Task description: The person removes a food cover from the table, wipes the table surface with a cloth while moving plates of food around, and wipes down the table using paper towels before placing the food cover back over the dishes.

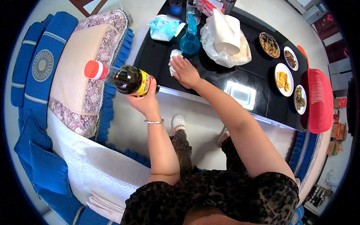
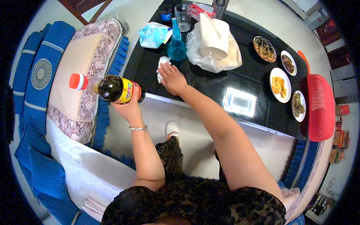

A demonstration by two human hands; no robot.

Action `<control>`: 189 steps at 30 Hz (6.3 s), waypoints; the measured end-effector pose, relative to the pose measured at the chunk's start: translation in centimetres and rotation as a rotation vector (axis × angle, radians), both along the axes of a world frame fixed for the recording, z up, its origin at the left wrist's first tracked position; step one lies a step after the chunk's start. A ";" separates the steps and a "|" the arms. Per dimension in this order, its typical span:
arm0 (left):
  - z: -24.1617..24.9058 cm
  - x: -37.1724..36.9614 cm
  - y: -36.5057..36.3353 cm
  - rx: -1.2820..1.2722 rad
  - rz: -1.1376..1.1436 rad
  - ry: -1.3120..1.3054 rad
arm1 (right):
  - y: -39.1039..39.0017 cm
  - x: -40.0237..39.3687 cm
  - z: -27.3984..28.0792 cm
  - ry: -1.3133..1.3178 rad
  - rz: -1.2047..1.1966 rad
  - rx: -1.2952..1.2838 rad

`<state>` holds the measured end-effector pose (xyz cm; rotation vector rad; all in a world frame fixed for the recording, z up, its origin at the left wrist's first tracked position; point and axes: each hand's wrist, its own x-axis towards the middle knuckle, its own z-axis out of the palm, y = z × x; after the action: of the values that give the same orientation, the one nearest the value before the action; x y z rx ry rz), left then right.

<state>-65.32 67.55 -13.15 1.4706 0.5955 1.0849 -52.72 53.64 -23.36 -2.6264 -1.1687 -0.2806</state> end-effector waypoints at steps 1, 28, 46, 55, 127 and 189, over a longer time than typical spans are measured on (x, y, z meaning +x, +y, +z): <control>-0.2 0.1 -0.1 -0.022 -0.016 -0.023 | 1.2 0.7 0.0 0.013 -0.007 0.011; -0.2 0.1 0.0 0.063 -0.039 0.031 | -0.2 1.9 4.4 0.181 -0.634 0.549; -0.7 -0.1 0.6 -0.017 -0.114 -0.027 | 10.2 -0.1 4.7 0.208 -0.372 0.564; 0.5 0.1 0.3 -0.125 -0.119 -0.106 | 4.3 -3.2 4.8 0.250 -0.239 0.557; -3.4 3.3 -8.3 -0.021 -0.469 0.045 | -16.8 -5.8 1.6 0.053 -0.373 -0.019; -6.9 9.4 -13.7 0.243 -0.506 0.118 | -21.6 -0.6 0.7 0.027 -0.020 0.042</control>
<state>-55.95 53.84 -20.06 1.7815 0.1522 0.6914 -53.28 32.05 -22.64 -2.5985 -1.1160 -0.2702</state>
